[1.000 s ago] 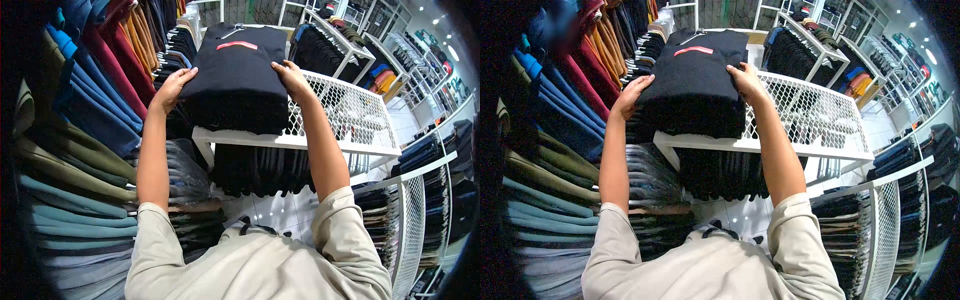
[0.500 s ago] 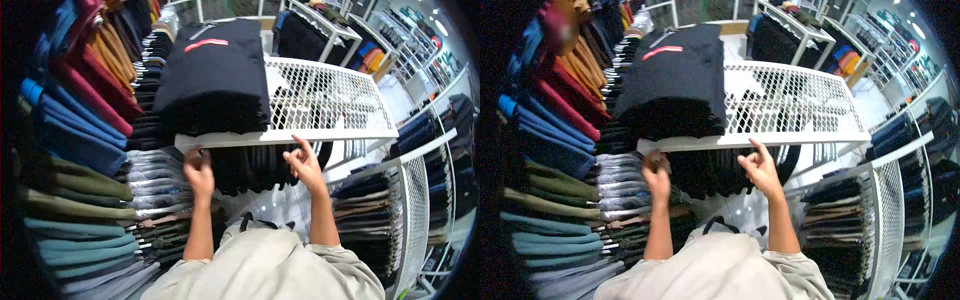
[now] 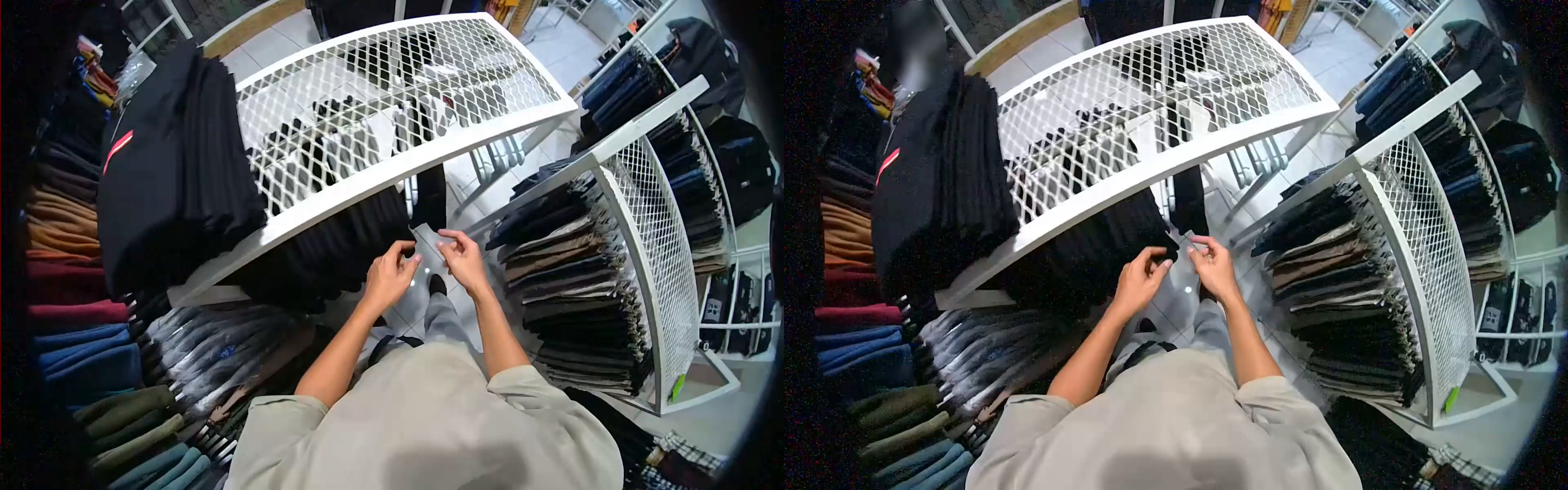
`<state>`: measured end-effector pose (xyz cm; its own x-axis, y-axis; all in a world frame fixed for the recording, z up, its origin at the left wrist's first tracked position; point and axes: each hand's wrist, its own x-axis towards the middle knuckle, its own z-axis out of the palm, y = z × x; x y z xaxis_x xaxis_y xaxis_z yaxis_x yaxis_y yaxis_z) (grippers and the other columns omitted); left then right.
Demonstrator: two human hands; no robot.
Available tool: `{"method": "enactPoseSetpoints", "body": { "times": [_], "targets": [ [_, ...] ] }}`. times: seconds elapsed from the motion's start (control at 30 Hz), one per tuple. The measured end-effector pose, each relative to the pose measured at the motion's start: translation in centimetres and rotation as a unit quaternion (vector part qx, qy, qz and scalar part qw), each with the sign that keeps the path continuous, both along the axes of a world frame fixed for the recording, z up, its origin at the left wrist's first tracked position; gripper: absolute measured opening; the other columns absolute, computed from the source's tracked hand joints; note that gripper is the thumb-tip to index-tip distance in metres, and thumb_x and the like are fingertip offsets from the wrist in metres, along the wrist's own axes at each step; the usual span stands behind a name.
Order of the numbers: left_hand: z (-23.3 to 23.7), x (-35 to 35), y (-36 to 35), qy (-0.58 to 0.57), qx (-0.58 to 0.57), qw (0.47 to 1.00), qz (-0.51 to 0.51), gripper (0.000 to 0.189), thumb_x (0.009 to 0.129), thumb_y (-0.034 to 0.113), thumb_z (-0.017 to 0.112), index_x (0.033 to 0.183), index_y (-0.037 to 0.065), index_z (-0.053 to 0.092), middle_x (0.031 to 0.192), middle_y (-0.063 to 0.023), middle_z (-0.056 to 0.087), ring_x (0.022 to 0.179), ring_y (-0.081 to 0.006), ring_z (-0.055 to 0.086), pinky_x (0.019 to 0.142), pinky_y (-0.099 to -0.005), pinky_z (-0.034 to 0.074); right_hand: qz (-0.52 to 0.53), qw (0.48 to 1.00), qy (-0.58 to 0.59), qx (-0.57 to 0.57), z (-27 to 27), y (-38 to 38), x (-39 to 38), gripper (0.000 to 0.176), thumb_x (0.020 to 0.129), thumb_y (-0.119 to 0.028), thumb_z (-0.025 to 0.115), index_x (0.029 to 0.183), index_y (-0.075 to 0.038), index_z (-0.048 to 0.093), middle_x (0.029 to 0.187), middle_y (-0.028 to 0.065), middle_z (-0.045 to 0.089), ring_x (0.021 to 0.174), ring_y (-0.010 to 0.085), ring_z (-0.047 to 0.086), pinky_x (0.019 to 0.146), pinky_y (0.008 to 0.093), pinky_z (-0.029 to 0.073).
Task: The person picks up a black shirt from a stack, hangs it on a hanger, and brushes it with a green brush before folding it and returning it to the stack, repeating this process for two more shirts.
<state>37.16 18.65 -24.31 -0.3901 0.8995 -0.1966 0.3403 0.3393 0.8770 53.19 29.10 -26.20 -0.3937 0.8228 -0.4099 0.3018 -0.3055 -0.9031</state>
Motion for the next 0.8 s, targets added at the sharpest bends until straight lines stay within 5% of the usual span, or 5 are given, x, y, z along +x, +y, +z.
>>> {"method": "enactPoseSetpoints", "body": {
  "times": [0.13,0.3,0.53,0.6,0.8],
  "targets": [
    [-5.0,1.4,6.5,0.009,-0.006,1.0,0.019,0.041,0.093,0.029,0.068,0.126,0.006,0.061,0.078,-0.0137,0.069,0.075,-0.0321,0.07,0.073,-0.0415,0.053,-0.045,0.998,0.003,0.043,-5.0,6.2,-0.7,0.031,0.093,-0.019,0.073,0.117,-0.001,0.067,0.076,-0.0033,0.06,0.063,0.0044,0.052,0.059,0.0219,0.043],
    [-7.0,2.8,12.9,0.066,-0.104,0.99,0.07,0.037,0.097,0.022,0.059,0.133,0.017,0.059,0.11,-0.0133,0.071,0.099,-0.0334,0.07,0.089,-0.0454,0.054,-0.055,0.917,-0.091,0.385,-10.6,13.2,-4.4,0.046,0.086,-0.022,0.075,0.124,-0.001,0.06,0.097,0.0172,0.067,0.095,0.0316,0.064,0.086,0.0404,0.052],
    [-7.7,4.3,15.7,0.155,-0.086,0.973,0.147,0.038,0.097,0.019,0.054,0.135,0.017,0.056,0.122,-0.015,0.066,0.112,-0.0367,0.064,0.095,-0.0485,0.052,0.085,0.937,-0.052,0.336,-14.1,17.9,-6.9,0.052,0.087,-0.016,0.064,0.133,0.002,0.047,0.114,0.0304,0.06,0.108,0.0476,0.057,0.094,0.0533,0.046],
    [-7.5,4.8,15.9,0.146,-0.104,0.972,0.153,0.039,0.098,0.019,0.053,0.137,0.017,0.054,0.125,-0.0157,0.064,0.114,-0.0384,0.062,0.097,-0.0493,0.051,0.036,0.896,0.009,0.443,-14.2,18.2,-7.0,0.049,0.088,-0.013,0.06,0.131,0.005,0.046,0.109,0.0346,0.061,0.102,0.0513,0.058,0.089,0.0576,0.046],
    [-8.0,6.3,15.3,0.176,-0.091,0.967,0.16,0.043,0.099,0.015,0.057,0.141,0.013,0.053,0.127,-0.0176,0.063,0.114,-0.036,0.063,0.099,-0.045,0.05,0.069,0.938,-0.062,0.333,-10.7,18.3,-5.8,0.042,0.09,-0.014,0.058,0.125,0.007,0.046,0.095,0.0357,0.065,0.088,0.0536,0.062,0.08,0.0585,0.049]
  ]
}}
